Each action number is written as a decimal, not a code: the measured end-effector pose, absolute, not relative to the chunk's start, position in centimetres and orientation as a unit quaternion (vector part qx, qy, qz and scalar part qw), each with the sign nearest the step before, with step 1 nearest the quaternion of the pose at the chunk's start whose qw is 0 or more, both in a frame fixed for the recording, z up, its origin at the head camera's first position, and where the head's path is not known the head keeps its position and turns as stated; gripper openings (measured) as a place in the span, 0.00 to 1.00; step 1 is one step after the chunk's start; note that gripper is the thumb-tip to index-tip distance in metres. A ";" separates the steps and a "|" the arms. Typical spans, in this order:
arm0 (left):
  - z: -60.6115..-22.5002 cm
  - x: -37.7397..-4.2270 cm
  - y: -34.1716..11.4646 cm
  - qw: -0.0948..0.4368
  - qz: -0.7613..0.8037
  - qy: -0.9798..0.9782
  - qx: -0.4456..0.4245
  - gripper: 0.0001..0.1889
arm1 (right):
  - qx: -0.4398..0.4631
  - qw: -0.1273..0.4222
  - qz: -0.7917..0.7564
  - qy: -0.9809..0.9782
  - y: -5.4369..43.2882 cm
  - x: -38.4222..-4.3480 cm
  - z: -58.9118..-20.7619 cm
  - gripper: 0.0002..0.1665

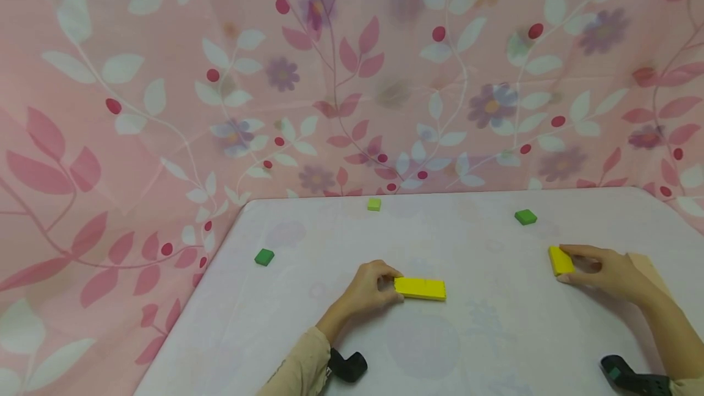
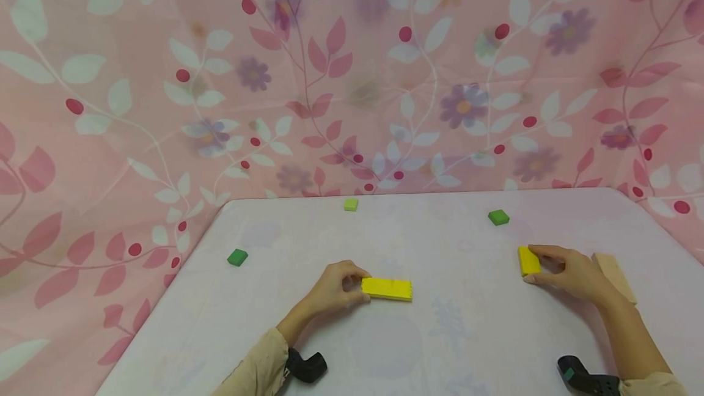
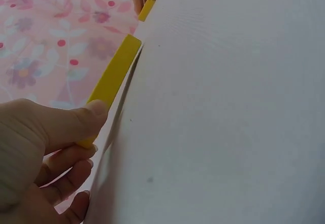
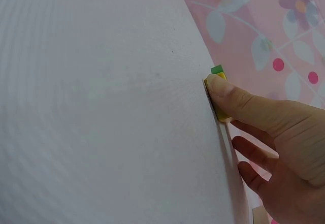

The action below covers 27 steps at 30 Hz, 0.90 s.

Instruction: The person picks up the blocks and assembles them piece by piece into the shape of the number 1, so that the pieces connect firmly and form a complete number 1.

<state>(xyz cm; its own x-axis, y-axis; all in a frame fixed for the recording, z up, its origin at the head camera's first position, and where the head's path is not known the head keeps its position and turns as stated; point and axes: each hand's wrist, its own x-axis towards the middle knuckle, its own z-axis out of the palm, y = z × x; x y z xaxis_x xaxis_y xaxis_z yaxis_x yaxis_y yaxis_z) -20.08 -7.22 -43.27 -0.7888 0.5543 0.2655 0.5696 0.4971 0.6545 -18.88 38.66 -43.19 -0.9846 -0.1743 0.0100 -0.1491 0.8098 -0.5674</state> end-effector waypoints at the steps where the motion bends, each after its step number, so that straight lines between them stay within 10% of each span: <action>1: -43.3 -20.1 -7.2 0.010 -0.379 -0.867 -0.325 0.17 | -0.084 0.023 -0.297 0.951 38.7 -18.9 -43.2 0.40; 27: -44.4 -20.0 -7.4 -0.006 -0.410 -0.868 -0.278 0.19 | -0.085 0.026 -0.306 0.948 38.6 -18.8 -43.2 0.40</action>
<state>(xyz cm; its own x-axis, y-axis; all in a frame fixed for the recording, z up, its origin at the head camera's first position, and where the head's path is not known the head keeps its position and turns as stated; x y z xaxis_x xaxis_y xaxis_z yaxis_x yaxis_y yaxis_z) -20.00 -7.40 -44.44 -0.8452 0.4881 0.2176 0.4780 0.5083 0.7163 -18.77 38.56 -43.15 -0.9843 -0.1765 0.0020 -0.1442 0.7979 -0.5852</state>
